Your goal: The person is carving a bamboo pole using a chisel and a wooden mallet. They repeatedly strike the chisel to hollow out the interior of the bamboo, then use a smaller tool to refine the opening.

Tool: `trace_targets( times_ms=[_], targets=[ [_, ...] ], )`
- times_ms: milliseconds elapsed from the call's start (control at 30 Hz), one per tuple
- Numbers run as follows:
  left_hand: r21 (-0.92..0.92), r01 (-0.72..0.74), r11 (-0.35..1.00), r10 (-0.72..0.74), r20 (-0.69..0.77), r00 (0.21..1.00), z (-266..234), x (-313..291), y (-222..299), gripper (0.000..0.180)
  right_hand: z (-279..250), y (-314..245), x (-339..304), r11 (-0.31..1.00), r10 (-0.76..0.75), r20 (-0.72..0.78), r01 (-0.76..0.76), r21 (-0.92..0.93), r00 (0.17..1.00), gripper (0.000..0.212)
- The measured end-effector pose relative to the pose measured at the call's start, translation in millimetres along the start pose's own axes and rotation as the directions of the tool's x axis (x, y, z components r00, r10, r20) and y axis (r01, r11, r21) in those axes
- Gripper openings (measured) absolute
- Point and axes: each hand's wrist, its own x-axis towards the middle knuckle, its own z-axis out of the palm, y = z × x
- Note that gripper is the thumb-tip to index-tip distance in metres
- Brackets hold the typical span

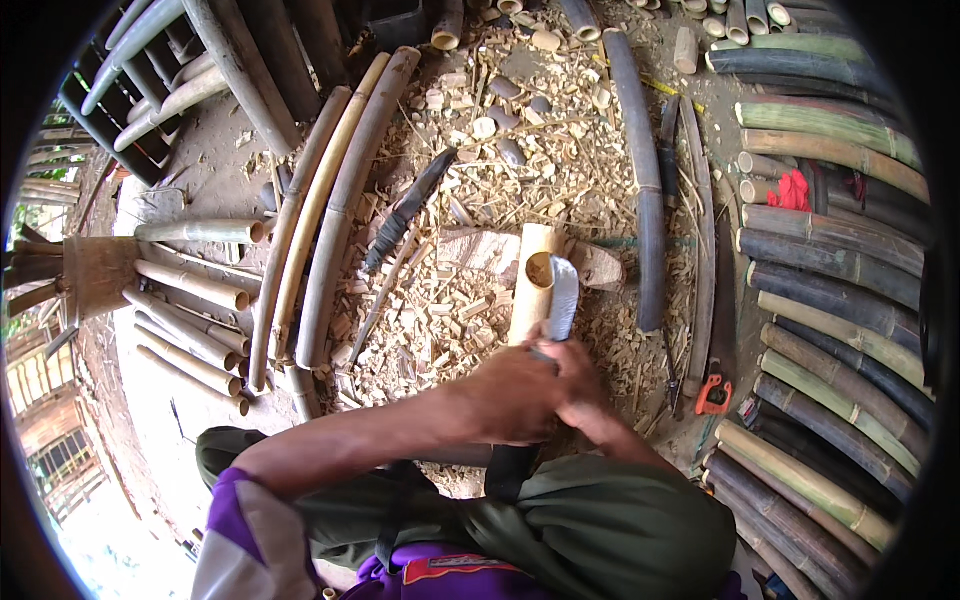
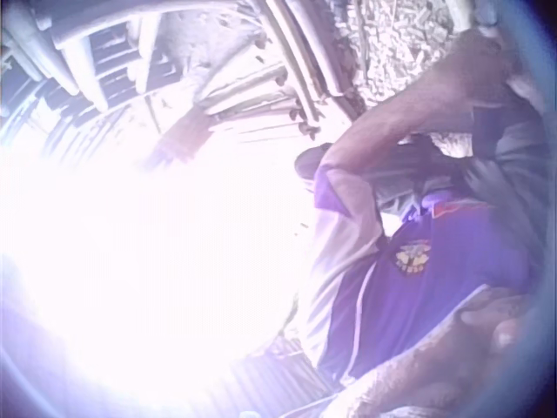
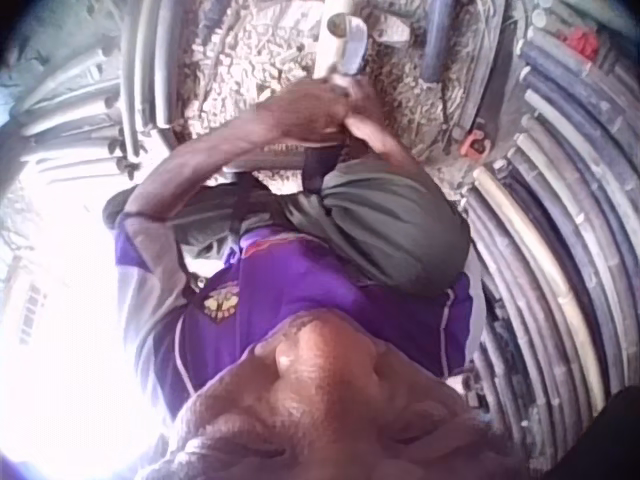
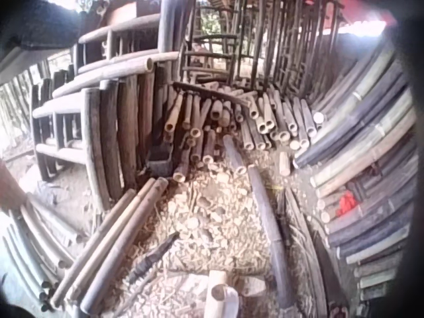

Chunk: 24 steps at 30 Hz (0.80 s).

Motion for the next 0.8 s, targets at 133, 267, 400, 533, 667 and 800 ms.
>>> trace_targets(
  times_ms=[133, 267, 400, 533, 667, 800],
  targets=[
    [0.216, -0.143, 0.966, 0.195, -0.243, 0.95, 15.3, 90.7, 1.1, 0.072, -68.3, -12.2, 23.5, 0.909, -0.096, -0.246, -0.016, -0.416, 0.964, 0.027],
    [0.023, 0.086, 0.996, -0.086, -0.014, 0.996, -6.9, 134.3, -28.6, 0.083, -73.3, -56.1, 20.1, 0.826, -0.239, -0.355, -0.003, -0.563, 0.904, 0.028],
    [-0.149, 0.048, 0.988, -0.114, -0.472, 0.874, 1.5, 143.6, -41.5, 0.084, -50.5, -128.0, 33.3, 0.173, -0.324, -0.079, -0.023, -0.985, 0.943, 0.029],
    [-0.313, 0.065, 0.947, -0.292, -0.763, 0.577, 1.8, 136.9, -55.1, 0.088, -10.3, -190.4, 60.1, -0.667, -0.062, 0.195, 0.105, -0.738, 0.979, 0.026],
    [-0.599, -0.107, 0.794, -0.532, -0.769, 0.355, -1.7, 124.0, -60.9, 0.088, 34.3, -200.5, 101.1, -0.791, 0.128, 0.279, 0.267, -0.55, 0.952, 0.025],
    [-0.517, -0.172, 0.839, -0.497, -0.855, 0.148, 6.6, 119.4, -63.0, 0.09, 61.1, -193.4, 109.1, -0.862, 0.183, 0.309, 0.303, -0.406, 0.933, 0.03]
  ],
)
